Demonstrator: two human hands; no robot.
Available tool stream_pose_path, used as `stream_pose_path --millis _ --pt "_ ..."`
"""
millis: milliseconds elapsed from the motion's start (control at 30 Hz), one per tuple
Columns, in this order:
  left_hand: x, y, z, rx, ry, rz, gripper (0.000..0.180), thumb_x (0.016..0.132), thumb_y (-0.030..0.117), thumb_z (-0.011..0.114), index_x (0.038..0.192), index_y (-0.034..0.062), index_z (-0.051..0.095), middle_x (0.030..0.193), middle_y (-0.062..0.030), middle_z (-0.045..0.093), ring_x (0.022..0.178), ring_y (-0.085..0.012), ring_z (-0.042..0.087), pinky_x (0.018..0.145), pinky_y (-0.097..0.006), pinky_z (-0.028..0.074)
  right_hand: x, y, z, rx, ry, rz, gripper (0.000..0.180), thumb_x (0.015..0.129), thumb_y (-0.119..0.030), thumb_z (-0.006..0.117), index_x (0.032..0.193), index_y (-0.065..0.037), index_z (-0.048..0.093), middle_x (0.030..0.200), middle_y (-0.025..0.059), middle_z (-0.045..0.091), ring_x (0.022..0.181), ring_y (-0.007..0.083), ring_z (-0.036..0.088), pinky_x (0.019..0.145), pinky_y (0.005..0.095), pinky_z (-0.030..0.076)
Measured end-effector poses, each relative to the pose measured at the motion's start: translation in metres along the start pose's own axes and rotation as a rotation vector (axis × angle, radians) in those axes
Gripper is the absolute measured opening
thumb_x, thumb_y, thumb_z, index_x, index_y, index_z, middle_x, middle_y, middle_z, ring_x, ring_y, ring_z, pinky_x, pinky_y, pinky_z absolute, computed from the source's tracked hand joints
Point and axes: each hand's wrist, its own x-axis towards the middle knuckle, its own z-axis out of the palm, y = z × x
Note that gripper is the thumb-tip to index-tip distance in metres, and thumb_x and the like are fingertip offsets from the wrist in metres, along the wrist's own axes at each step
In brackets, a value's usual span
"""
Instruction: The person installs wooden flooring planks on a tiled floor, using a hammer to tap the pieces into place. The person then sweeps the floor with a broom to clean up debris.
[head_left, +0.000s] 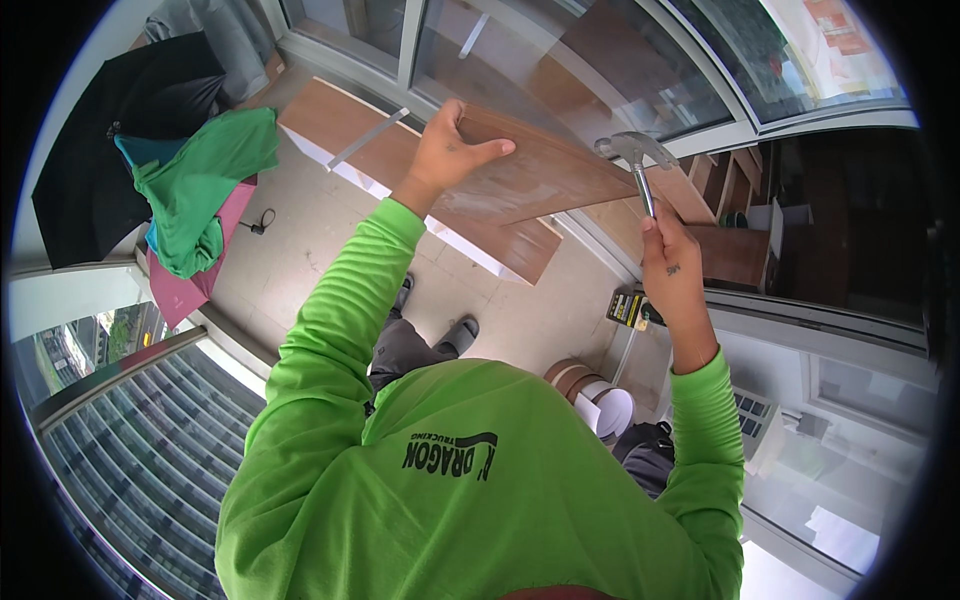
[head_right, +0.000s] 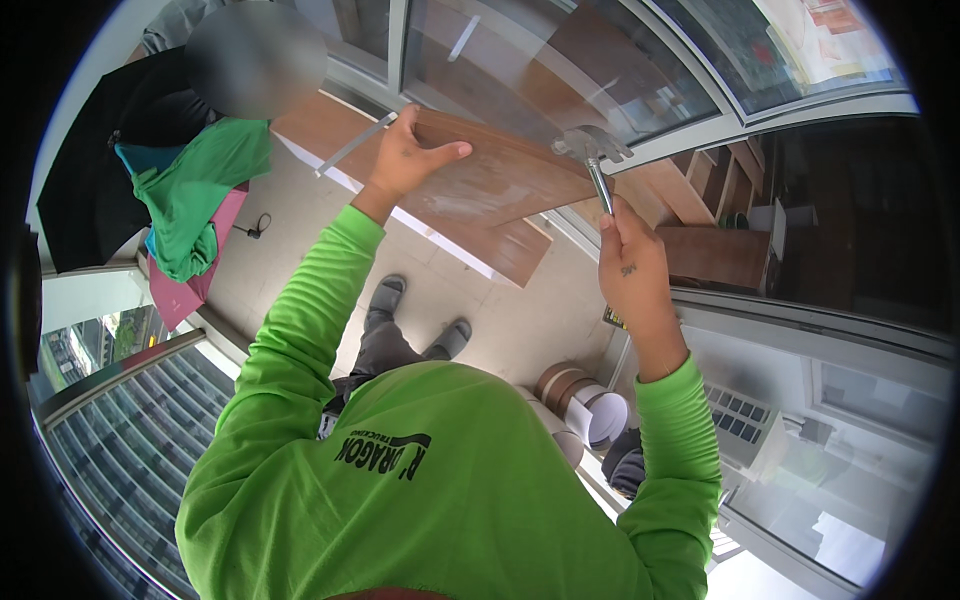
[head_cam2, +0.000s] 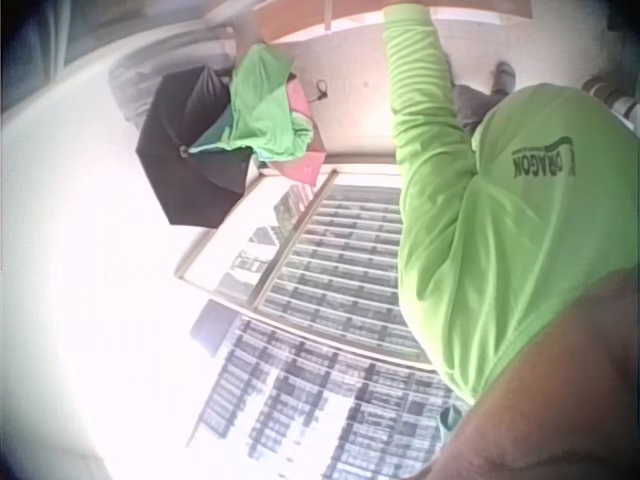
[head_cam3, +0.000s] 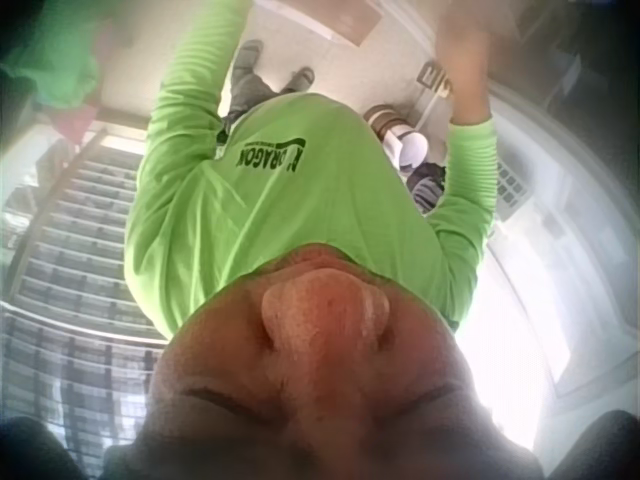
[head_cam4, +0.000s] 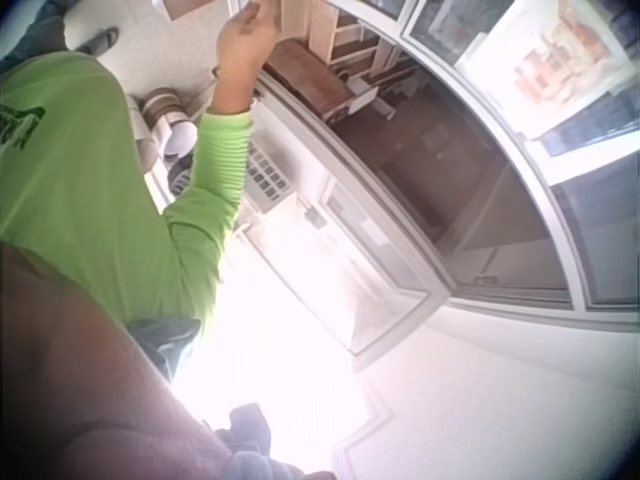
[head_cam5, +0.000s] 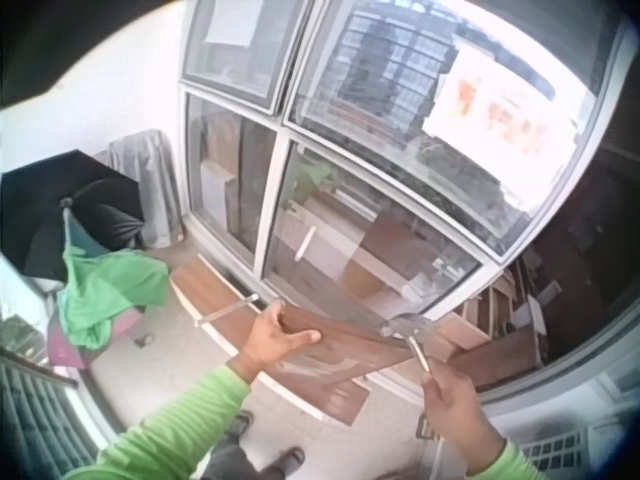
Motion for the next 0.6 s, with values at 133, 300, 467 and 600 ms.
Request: stream_pose_path --millis 133,300,467,600 --pt "0.003 -0.004 0.007 0.006 -0.017 0.003 0.061 0.068 0.025 0.091 0.107 -0.0046 0.055 0.102 -0.0134 0.067 0.096 -0.0189 0.063 0.087 -0.031 0.049 0.000 0.018 0.013 -0.018 -0.012 -0.053 0.022 0.098 -0.010 0.053 0.116 0.001 0.058 0.089 0.0264 0.060 0.079 0.0429 0.061 0.072 0.0394 0.050" --pt "0.006 -0.003 0.009 0.001 0.031 0.016 0.056 0.064 0.027 0.093 0.096 -0.0004 0.057 0.095 -0.0099 0.064 0.090 -0.0173 0.060 0.081 -0.032 0.050 0.011 0.010 0.017 -0.013 0.021 -0.171 0.024 0.098 -0.012 0.054 0.119 -0.001 0.060 0.092 0.0260 0.060 0.081 0.0410 0.062 0.073 0.0371 0.050" --pt "0.003 -0.006 0.003 -0.052 0.024 -0.001 0.058 0.064 0.029 0.093 0.097 -0.0016 0.057 0.096 -0.0107 0.064 0.090 -0.0174 0.060 0.081 -0.033 0.050 0.022 -0.021 0.014 0.022 -0.058 -0.113 0.023 0.098 -0.012 0.055 0.118 -0.002 0.060 0.092 0.0265 0.061 0.081 0.0439 0.060 0.074 0.0385 0.050" --pt "0.004 -0.002 0.007 0.019 -0.037 -0.043 0.055 0.069 0.024 0.091 0.103 -0.0018 0.057 0.100 -0.0108 0.068 0.094 -0.0156 0.062 0.086 -0.031 0.050 0.025 -0.003 0.028 -0.045 -0.032 -0.205 0.024 0.098 -0.012 0.055 0.117 0.001 0.060 0.095 0.0269 0.062 0.086 0.0458 0.060 0.077 0.0398 0.050"
